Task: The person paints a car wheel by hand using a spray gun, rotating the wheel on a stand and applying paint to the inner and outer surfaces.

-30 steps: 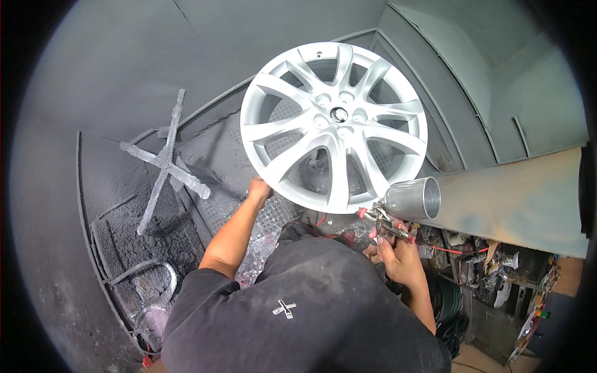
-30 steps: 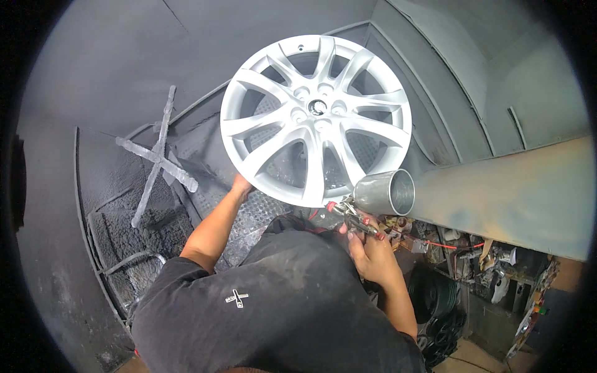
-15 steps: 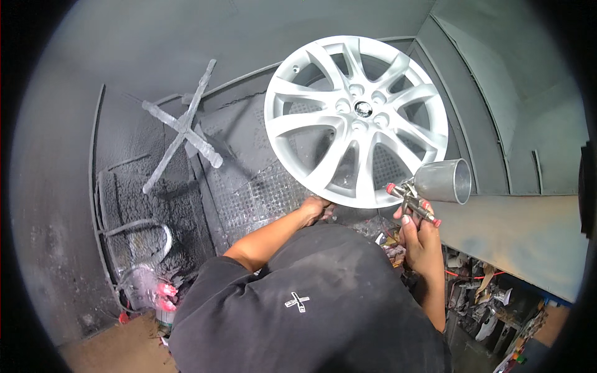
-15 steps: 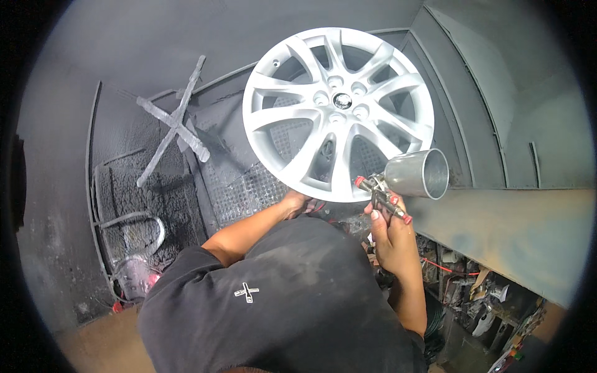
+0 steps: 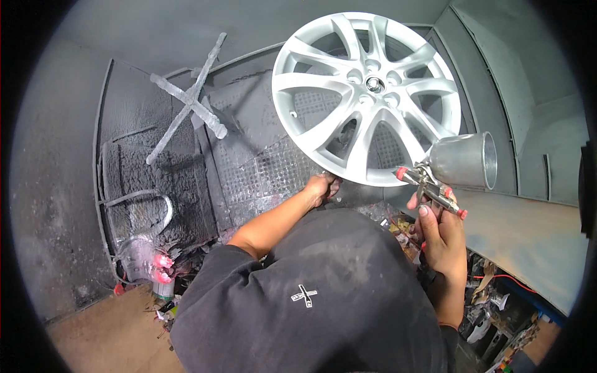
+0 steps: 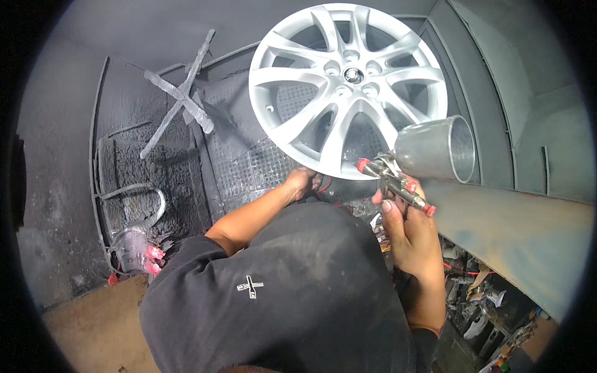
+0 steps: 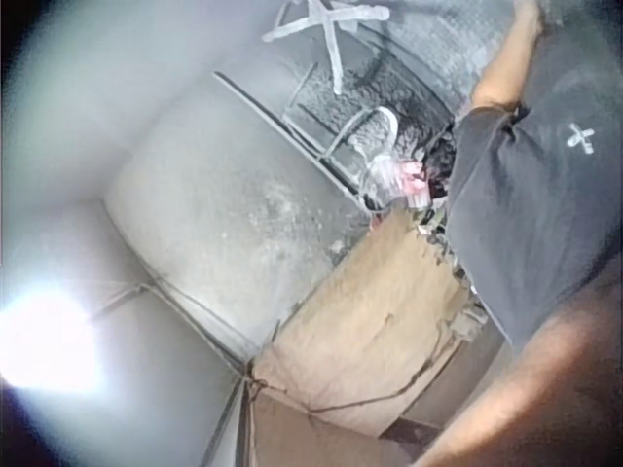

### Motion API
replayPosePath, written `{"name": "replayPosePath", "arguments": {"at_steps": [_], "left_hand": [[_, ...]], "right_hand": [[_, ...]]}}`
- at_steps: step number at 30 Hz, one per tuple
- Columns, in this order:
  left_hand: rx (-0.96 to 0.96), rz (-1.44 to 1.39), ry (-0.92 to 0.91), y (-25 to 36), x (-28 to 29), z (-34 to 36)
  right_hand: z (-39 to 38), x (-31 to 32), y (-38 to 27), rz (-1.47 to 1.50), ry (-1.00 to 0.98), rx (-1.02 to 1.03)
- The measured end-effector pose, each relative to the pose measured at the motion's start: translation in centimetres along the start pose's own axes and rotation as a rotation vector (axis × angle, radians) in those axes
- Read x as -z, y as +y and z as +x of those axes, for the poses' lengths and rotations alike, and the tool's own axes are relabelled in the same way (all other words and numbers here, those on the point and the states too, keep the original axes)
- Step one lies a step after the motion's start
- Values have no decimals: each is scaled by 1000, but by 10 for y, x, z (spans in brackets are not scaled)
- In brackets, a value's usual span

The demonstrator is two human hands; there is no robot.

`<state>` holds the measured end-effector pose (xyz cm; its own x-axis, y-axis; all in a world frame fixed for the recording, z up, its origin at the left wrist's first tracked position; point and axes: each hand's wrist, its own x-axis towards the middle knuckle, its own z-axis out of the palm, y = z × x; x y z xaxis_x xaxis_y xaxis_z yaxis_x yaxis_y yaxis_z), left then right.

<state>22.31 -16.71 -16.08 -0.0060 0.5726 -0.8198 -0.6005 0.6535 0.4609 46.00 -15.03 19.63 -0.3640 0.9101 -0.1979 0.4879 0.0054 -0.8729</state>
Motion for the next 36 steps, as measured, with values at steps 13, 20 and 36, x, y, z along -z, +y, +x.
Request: {"name": "replayPosePath", "arguments": {"at_steps": [13, 20, 36], "left_hand": [[-33, 118, -64, -12, 1, 14], [-152, 101, 181, 28, 37, 21], [-239, 112, 164, 38, 55, 41]], "right_hand": [[12, -16, 10, -164, -88, 329], [5, 5, 24, -125, 34, 45], [12, 2, 15, -266, 155, 263]]}}
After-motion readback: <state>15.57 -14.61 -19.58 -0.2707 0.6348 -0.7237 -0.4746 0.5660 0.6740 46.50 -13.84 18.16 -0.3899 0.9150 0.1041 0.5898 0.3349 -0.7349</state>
